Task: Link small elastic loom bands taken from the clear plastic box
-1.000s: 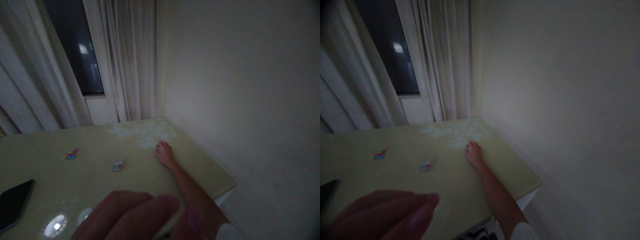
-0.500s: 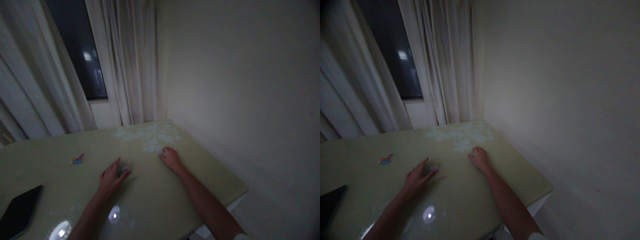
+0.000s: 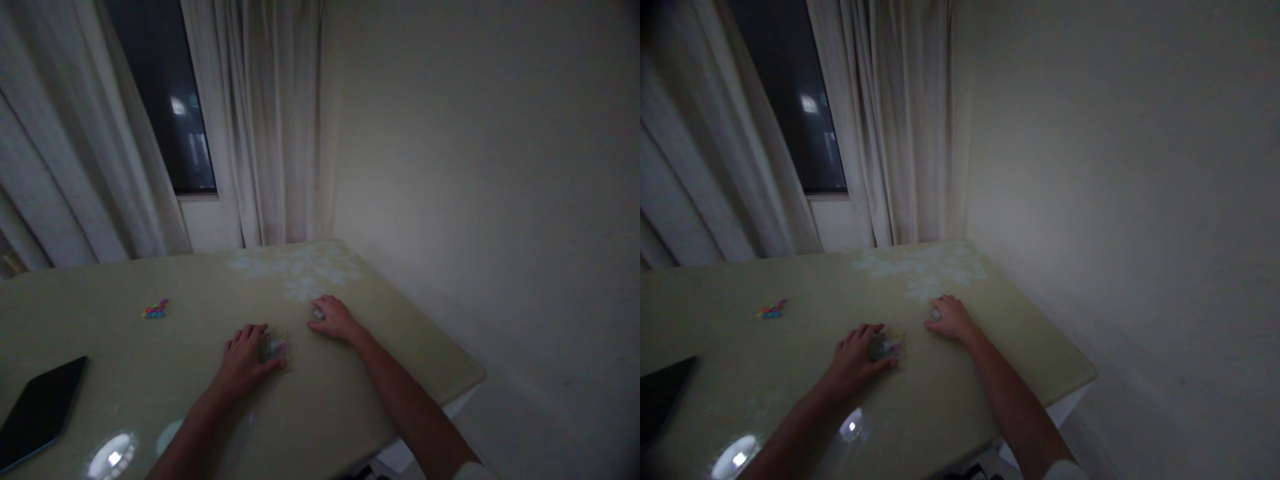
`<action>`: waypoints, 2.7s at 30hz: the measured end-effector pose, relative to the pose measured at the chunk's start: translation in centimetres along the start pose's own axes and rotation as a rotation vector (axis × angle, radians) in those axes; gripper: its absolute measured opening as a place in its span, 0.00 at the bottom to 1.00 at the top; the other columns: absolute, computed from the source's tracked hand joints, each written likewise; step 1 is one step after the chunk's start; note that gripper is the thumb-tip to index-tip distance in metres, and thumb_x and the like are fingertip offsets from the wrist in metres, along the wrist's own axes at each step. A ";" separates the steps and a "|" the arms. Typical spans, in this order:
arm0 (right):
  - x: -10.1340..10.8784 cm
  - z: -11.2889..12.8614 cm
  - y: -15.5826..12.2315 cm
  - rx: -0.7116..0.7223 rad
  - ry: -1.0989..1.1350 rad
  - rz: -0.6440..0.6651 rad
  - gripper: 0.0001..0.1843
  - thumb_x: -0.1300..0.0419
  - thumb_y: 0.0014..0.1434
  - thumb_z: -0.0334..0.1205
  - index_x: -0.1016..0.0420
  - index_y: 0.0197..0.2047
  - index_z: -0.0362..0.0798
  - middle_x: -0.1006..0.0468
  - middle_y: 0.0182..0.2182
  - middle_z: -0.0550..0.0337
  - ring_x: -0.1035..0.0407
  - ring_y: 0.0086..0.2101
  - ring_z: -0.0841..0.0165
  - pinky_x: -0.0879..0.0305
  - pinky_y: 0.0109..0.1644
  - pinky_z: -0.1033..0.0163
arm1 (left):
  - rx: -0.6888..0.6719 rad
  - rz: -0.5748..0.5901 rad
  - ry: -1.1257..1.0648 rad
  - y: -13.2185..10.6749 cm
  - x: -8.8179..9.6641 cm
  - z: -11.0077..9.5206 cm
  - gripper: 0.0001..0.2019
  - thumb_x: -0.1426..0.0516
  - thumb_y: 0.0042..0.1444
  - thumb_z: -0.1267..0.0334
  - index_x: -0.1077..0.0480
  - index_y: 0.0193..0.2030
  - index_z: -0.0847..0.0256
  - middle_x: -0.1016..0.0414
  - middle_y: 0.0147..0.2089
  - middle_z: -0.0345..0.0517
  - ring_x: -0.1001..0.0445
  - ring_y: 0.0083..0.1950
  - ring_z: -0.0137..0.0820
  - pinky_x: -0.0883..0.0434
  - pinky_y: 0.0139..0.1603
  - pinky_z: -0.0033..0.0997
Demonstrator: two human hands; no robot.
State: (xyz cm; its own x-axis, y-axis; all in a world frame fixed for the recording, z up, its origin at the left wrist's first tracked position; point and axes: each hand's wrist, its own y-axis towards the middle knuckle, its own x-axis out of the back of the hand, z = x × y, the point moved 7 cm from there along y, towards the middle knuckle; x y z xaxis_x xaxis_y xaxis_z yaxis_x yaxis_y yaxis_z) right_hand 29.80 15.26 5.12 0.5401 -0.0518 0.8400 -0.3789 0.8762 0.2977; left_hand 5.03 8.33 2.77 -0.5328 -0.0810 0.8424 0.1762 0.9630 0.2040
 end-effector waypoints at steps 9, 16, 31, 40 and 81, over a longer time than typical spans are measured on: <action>-4.0 8.2 -1.0 0.319 0.300 0.076 0.33 0.23 0.51 0.57 0.20 0.55 0.50 0.18 0.52 0.50 0.26 0.53 0.57 0.36 0.61 0.54 | -0.145 0.007 -0.227 -0.1 -0.5 -0.7 0.43 0.31 0.49 0.56 0.37 0.71 0.60 0.23 0.60 0.58 0.23 0.59 0.48 0.28 0.61 0.48; -4.5 8.2 -1.1 0.356 0.285 0.076 0.33 0.23 0.51 0.55 0.20 0.57 0.50 0.18 0.54 0.50 0.26 0.55 0.57 0.37 0.63 0.54 | -0.143 -0.041 -0.285 -0.2 -0.8 -0.8 0.40 0.31 0.49 0.59 0.36 0.69 0.61 0.24 0.60 0.59 0.24 0.60 0.49 0.27 0.62 0.52; -4.0 8.4 -1.8 0.461 0.275 0.124 0.34 0.25 0.55 0.53 0.23 0.61 0.50 0.24 0.60 0.46 0.31 0.60 0.57 0.39 0.67 0.52 | -0.168 0.024 -0.355 -0.4 -0.3 -0.9 0.34 0.31 0.50 0.56 0.34 0.63 0.61 0.24 0.60 0.59 0.23 0.57 0.46 0.27 0.60 0.46; -3.7 8.1 -2.1 0.449 0.292 0.206 0.31 0.28 0.59 0.47 0.25 0.64 0.52 0.25 0.61 0.49 0.33 0.60 0.58 0.39 0.67 0.52 | -0.139 0.052 -0.333 -0.2 -0.3 -1.1 0.28 0.30 0.50 0.54 0.29 0.56 0.60 0.20 0.53 0.56 0.21 0.52 0.46 0.24 0.54 0.44; -4.9 10.0 -2.4 0.470 -0.053 0.026 0.17 0.36 0.67 0.44 0.22 0.57 0.49 0.20 0.53 0.51 0.28 0.52 0.59 0.36 0.61 0.54 | -0.115 -0.005 -0.081 0.2 0.9 -0.9 0.14 0.40 0.60 0.58 0.15 0.49 0.43 0.16 0.58 0.42 0.15 0.54 0.47 0.22 0.55 0.41</action>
State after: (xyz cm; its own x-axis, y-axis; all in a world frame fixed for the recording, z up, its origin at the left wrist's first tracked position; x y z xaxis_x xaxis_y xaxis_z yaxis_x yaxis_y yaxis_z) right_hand 20.52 8.63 4.85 0.4917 -0.0680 0.8681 -0.6974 0.5662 0.4393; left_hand 5.37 8.25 4.02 -0.5979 -0.0602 0.7993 0.2643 0.9266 0.2675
